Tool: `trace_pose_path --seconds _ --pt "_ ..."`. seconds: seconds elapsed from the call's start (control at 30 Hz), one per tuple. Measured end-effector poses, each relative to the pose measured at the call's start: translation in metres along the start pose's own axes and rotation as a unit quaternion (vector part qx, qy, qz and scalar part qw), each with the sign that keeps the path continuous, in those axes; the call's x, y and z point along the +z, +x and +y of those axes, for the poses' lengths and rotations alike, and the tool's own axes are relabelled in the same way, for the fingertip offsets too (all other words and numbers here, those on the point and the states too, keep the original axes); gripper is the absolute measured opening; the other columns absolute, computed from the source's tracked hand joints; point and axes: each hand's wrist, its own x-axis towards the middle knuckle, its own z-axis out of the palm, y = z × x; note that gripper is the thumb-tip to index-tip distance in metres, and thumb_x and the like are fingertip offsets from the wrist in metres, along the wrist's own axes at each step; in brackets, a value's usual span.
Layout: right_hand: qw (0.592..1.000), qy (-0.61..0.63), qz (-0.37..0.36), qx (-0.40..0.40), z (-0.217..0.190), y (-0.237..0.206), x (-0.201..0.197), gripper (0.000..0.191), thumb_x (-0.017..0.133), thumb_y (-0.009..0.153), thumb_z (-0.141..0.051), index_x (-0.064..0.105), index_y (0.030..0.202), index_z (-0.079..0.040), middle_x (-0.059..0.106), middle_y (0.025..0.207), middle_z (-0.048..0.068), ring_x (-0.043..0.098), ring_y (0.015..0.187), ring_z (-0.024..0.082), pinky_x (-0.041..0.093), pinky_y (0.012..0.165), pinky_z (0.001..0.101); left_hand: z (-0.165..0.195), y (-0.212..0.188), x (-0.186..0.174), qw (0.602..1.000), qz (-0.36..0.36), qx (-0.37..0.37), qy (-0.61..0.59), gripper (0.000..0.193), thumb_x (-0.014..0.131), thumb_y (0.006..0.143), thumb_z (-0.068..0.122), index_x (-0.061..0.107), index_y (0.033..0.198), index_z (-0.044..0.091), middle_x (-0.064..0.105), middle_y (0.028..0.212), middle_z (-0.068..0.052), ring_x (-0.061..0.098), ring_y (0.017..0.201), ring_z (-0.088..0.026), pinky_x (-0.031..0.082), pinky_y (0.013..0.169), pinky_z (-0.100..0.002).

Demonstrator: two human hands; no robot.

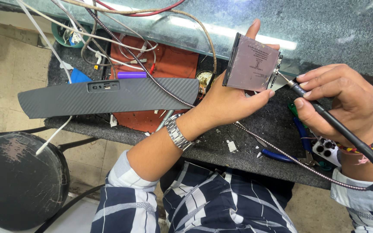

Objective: The person holds a small rectangular electronic component in the left hand and uses a soldering iron in the right hand to apply heat to the component's edge. The person rotates the component to access different sides while continuing to solder.

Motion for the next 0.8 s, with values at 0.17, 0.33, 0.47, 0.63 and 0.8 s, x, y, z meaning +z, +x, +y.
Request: trace_pose_path --seconds 0.17,0.33,0.47,0.63,0.8 --pt "1.000 -0.003 0.005 0.011 -0.0007 0.0039 0.0012 0.021 0.081 0.087 -0.004 0.060 0.093 -0.003 0.067 0.102 0.015 0.073 0.101 0.027 0.060 0.088 0.0330 0.0018 0.0033 -0.0040 1.000 0.002 0.009 -0.005 0.114 0.079 0.094 0.008 -0.010 0.164 0.017 0.050 0.156 -0.011 0.054 0.144 -0.023 0.047 0.122 -0.036" --pt "1.000 -0.002 0.007 0.017 0.0014 0.0047 0.0020 0.021 0.081 0.087 -0.004 0.060 0.093 -0.003 0.067 0.099 0.015 0.072 0.102 0.027 0.060 0.089 0.0337 0.0006 0.0056 -0.0075 1.000 -0.002 0.005 -0.002 0.119 0.083 0.091 0.010 -0.010 0.163 0.017 0.049 0.157 -0.010 0.053 0.144 -0.023 0.045 0.127 -0.039" --pt "1.000 -0.002 0.008 0.016 0.0026 0.0053 0.0030 0.021 0.081 0.088 -0.003 0.060 0.094 -0.003 0.067 0.101 0.015 0.072 0.101 0.027 0.060 0.089 0.0334 -0.0002 0.0068 -0.0076 1.000 0.002 0.006 -0.022 0.122 0.082 0.091 0.007 -0.016 0.163 0.017 0.047 0.157 -0.010 0.051 0.146 -0.023 0.045 0.124 -0.037" --pt "1.000 0.002 0.014 0.024 0.0006 0.0041 0.0048 0.021 0.081 0.089 -0.002 0.060 0.095 -0.003 0.067 0.099 0.015 0.073 0.103 0.027 0.060 0.089 0.0324 -0.0004 0.0066 -0.0082 1.000 -0.001 0.007 -0.014 0.122 0.082 0.091 0.007 -0.017 0.162 0.017 0.047 0.157 -0.010 0.050 0.146 -0.024 0.045 0.127 -0.039" --pt "1.000 -0.001 0.011 0.019 0.0036 0.0037 0.0036 0.021 0.080 0.088 -0.003 0.060 0.094 -0.003 0.066 0.099 0.015 0.072 0.102 0.027 0.060 0.088 0.0324 -0.0020 0.0079 -0.0066 1.000 0.003 0.016 0.000 0.120 0.080 0.092 0.006 -0.017 0.162 0.017 0.047 0.156 -0.010 0.049 0.147 -0.025 0.044 0.129 -0.040"
